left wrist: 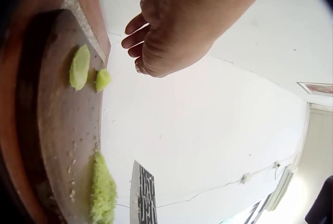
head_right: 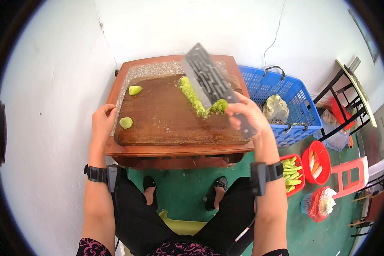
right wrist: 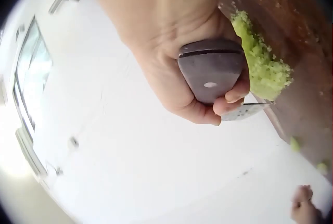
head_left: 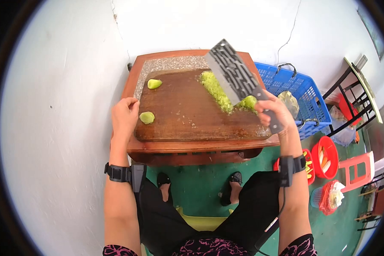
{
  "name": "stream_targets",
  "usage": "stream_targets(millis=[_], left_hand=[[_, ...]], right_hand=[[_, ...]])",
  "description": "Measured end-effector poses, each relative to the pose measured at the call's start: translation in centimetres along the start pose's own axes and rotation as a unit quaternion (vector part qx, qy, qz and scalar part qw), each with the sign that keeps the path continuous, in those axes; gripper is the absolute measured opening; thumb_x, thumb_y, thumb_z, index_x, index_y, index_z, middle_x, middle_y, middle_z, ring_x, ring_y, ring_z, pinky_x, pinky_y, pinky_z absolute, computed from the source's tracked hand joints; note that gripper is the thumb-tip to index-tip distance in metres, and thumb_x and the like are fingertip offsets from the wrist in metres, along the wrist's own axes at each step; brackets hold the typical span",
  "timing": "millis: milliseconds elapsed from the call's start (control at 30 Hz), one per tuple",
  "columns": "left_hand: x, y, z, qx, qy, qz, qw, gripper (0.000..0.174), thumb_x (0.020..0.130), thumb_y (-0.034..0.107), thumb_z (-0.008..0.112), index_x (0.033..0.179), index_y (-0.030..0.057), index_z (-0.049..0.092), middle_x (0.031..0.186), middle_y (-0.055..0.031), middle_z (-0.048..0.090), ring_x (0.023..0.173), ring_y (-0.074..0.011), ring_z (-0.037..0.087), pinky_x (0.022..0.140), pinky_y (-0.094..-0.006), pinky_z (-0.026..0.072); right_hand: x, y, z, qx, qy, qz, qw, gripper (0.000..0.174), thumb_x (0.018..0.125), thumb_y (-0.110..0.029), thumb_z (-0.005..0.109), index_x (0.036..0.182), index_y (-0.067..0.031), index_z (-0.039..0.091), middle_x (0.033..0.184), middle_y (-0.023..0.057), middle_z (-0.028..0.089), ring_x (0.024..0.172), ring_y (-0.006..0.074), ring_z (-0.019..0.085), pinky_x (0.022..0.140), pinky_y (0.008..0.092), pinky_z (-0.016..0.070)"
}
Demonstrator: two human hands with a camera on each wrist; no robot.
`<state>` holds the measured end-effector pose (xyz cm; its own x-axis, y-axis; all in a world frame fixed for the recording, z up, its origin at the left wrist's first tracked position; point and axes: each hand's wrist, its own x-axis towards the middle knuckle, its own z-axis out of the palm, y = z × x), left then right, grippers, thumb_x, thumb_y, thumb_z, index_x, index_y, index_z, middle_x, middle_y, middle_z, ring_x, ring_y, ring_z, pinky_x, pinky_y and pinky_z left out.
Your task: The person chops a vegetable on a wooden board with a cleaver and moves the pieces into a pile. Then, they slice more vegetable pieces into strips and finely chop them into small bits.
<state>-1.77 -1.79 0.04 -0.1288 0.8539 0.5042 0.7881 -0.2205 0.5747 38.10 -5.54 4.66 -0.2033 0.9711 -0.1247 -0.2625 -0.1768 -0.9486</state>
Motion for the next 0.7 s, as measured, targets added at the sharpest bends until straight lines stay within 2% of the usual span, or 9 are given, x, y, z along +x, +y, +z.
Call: stream_targets(millis=[33,100,133,167,200,233,267,533,700], left_hand=[[-0.1,0.3,0.2,0.001,-0.006,-0.004,1.0,0.017,0.081,0.012,0.061,0.089,-0.003,0.067,0.083,-0.0175,0.066,0.073,-0.028,0.064,0.069,-0.0343,0.0496],[-0.2,0.6,0.4,0.009,-0.013,-0.003,1.0,0.017,0.081,0.012,0.061,0.089,-0.003,0.067,0.083,-0.0174,0.066,0.074,-0.0279,0.064,0.07,-0.0344,0.0494],[-0.3,0.7,0.6,0.014,-0.014,0.003,1.0,0.017,0.081,0.011,0.061,0.089,-0.0029,0.067,0.083,-0.0174,0.066,0.075,-0.0279,0.064,0.07,-0.0345,0.0494],[-0.2,0.7,0.9,0.019,-0.012,0.009,1.0,0.017,0.081,0.011,0.061,0.089,-0.0029,0.067,0.083,-0.0174,0.066,0.075,-0.0278,0.064,0.071,-0.0346,0.0493],[-0.1,0.7,1.1,0.017,-0.01,0.016,1.0,0.018,0.081,0.012,0.062,0.089,-0.003,0.067,0.082,-0.0168,0.066,0.074,-0.0258,0.064,0.069,-0.0336,0.0495],[-0.1,0.5,1.2,0.016,-0.008,0.024,1.0,0.019,0.082,0.013,0.062,0.09,-0.0031,0.067,0.082,-0.0162,0.067,0.072,-0.0238,0.064,0.068,-0.0325,0.0497],[0.1,0.4,1.3,0.016,-0.006,0.032,0.999,0.02,0.082,0.014,0.063,0.091,-0.0032,0.067,0.081,-0.0156,0.067,0.071,-0.0218,0.064,0.067,-0.0315,0.0499],[0.6,1.3,2.3,0.0,-0.012,0.04,0.999,0.019,0.082,0.013,0.063,0.092,-0.0028,0.066,0.08,-0.0143,0.066,0.069,-0.0202,0.063,0.066,-0.0303,0.049],[0.2,1.9,2.7,-0.006,-0.023,0.041,0.999,0.018,0.082,0.012,0.062,0.09,-0.0034,0.066,0.082,-0.0156,0.066,0.072,-0.0229,0.063,0.067,-0.0314,0.0488]], right_hand=[[0.2,0.5,1.0,-0.086,0.001,-0.018,0.996,0.063,0.076,-0.009,0.064,0.135,-0.0031,0.041,0.066,0.0019,0.053,0.043,0.0078,0.046,0.038,0.0203,0.0362],[-1.1,0.8,4.5,-0.266,0.027,-0.028,0.963,0.055,0.078,-0.008,0.062,0.13,-0.0016,0.046,0.065,0.0006,0.054,0.045,0.006,0.047,0.041,0.0206,0.0379],[-1.5,1.5,5.6,-0.334,0.02,-0.016,0.942,0.057,0.078,-0.01,0.062,0.131,-0.0023,0.046,0.072,0.004,0.061,0.051,0.0119,0.055,0.049,0.0269,0.0462],[-0.4,5.0,4.9,-0.512,0.04,-0.277,0.812,0.06,0.074,-0.011,0.063,0.131,-0.0052,0.046,0.082,0.012,0.067,0.064,0.0247,0.064,0.062,0.0348,0.0515],[-1.8,4.6,6.9,-0.559,0.051,-0.213,0.8,0.059,0.071,-0.01,0.062,0.129,-0.0068,0.049,0.094,0.0201,0.066,0.083,0.0358,0.065,0.073,0.0418,0.0515],[-2.5,4.9,8.2,-0.621,0.055,-0.141,0.769,0.057,0.071,-0.008,0.059,0.127,-0.0097,0.05,0.091,0.023,0.064,0.085,0.0381,0.062,0.072,0.0449,0.051],[-2.8,6.3,8.4,-0.656,0.045,-0.193,0.728,0.057,0.072,-0.007,0.058,0.128,-0.0088,0.046,0.079,0.0191,0.063,0.069,0.0379,0.062,0.064,0.0473,0.0512],[-4.3,9.3,9.6,-0.744,0.029,-0.157,0.649,0.065,0.074,-0.003,0.056,0.135,0.0018,0.035,0.077,0.0185,0.058,0.058,0.03,0.062,0.049,0.0372,0.0501],[-3.2,10.5,8.1,-0.738,0.061,-0.161,0.653,0.062,0.075,-0.007,0.058,0.134,-0.0061,0.039,0.076,0.0171,0.058,0.059,0.0334,0.061,0.051,0.042,0.0496]])
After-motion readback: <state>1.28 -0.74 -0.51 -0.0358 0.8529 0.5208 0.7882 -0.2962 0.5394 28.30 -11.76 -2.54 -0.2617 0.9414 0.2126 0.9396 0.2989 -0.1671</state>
